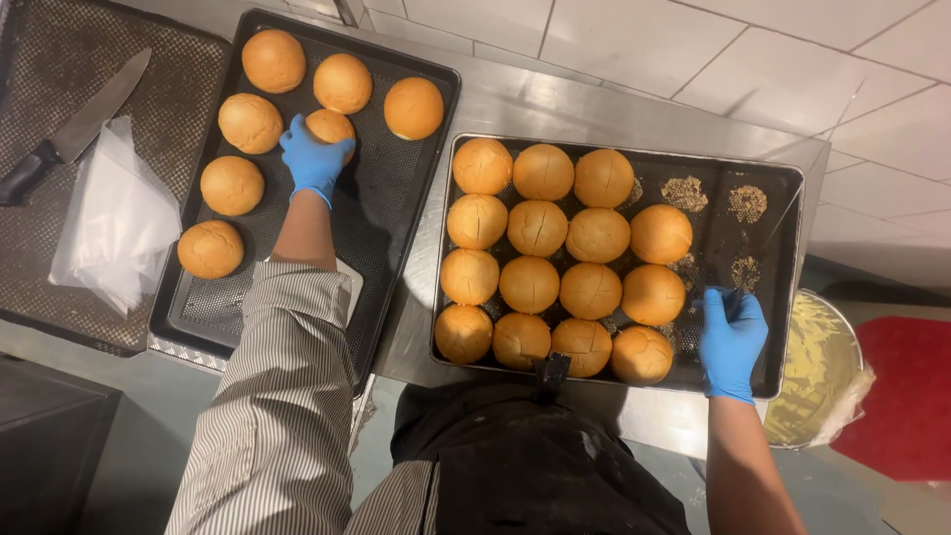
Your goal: Cutting cross slits into the tops of round buns on a baking tray.
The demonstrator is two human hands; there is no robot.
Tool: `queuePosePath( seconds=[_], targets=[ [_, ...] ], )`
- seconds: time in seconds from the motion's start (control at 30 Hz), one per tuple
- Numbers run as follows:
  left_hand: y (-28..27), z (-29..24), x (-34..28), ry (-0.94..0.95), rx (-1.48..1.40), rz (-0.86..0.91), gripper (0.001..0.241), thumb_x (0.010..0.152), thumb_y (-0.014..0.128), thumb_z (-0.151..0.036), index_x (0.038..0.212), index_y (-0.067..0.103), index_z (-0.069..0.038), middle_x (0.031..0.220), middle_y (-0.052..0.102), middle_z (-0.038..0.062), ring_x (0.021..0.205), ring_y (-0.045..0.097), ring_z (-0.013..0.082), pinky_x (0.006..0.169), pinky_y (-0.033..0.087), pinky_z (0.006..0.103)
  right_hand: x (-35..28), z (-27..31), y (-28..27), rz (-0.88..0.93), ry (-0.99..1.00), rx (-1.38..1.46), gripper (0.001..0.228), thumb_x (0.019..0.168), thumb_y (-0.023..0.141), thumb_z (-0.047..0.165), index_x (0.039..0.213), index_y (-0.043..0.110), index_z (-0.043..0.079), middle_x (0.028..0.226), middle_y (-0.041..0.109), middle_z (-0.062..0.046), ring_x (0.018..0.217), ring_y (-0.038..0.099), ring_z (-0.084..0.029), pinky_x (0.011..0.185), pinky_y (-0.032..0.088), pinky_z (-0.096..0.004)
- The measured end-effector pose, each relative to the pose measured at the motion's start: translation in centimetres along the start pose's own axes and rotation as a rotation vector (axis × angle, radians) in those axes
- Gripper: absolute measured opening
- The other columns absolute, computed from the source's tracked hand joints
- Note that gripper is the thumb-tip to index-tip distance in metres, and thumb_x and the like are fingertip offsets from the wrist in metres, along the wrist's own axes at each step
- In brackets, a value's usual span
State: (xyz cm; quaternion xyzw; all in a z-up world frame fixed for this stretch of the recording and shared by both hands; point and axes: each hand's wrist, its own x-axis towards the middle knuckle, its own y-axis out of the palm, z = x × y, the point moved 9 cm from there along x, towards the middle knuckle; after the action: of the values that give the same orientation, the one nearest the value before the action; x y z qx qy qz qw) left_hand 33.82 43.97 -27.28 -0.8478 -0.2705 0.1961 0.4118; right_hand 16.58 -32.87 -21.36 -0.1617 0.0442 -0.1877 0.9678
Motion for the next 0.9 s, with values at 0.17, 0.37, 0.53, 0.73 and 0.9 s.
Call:
queuePosePath(
  seconds=[0.17,0.37,0.53,0.73,0.9],
  targets=[
    [-1.5,4.3,-3.4,0.065,-0.207,0.052,0.118,0.077,0.087,-0.058,0.163,0.026,-0.005,0.164,0.029,0.031,0.150,0.039,0.0462,0.124,0.037,0.0492,-0.3,-2.0,-3.1,-0.045,-0.045,-0.458,0.026,0.103,0.079,0.021,0.100,0.067,-0.001,0.090,0.069,-0.014,0.081,0.062,-0.022,0.075,0.051,-0.033],
    [-7.6,9.1,-20.8,-0.119,0.380,0.337,0.132,0.067,0.082,-0.069,0.163,0.017,-0.006,0.163,0.022,0.032,0.147,0.021,0.0532,0.119,0.026,0.0570,-1.6,-6.3,-4.8,-0.040,-0.165,-0.791,0.031,0.100,0.078,0.027,0.100,0.070,-0.002,0.097,0.070,-0.027,0.092,0.067,-0.044,0.083,0.053,-0.048],
    [-7.7,13.6,-28.3,-0.008,0.571,0.245,0.133,0.068,0.084,-0.071,0.159,0.022,0.003,0.157,0.026,0.040,0.144,0.025,0.0602,0.119,0.029,0.0590,-3.9,-4.1,-3.5,0.043,-0.349,-0.854,0.030,0.102,0.077,0.026,0.107,0.069,-0.002,0.105,0.067,-0.027,0.107,0.062,-0.045,0.096,0.050,-0.051],
    [-5.5,10.9,-28.7,0.108,0.383,0.195,0.109,0.073,0.082,-0.049,0.158,0.031,-0.004,0.157,0.033,0.031,0.138,0.035,0.0551,0.113,0.037,0.0559,-10.0,13.2,10.6,0.076,-0.655,-0.627,0.034,0.104,0.076,0.016,0.126,0.060,-0.005,0.122,0.059,-0.024,0.111,0.060,-0.039,0.102,0.050,-0.047],
    [-6.6,7.9,-29.5,0.546,0.169,-0.073,0.083,0.083,0.079,-0.040,0.147,0.046,0.001,0.154,0.035,0.035,0.136,0.041,0.0521,0.113,0.037,0.0596,-18.2,12.9,37.2,0.904,-0.188,-0.109,0.044,0.095,0.071,0.026,0.131,0.062,0.004,0.126,0.068,-0.015,0.115,0.066,-0.025,0.099,0.052,-0.035]
  ],
)
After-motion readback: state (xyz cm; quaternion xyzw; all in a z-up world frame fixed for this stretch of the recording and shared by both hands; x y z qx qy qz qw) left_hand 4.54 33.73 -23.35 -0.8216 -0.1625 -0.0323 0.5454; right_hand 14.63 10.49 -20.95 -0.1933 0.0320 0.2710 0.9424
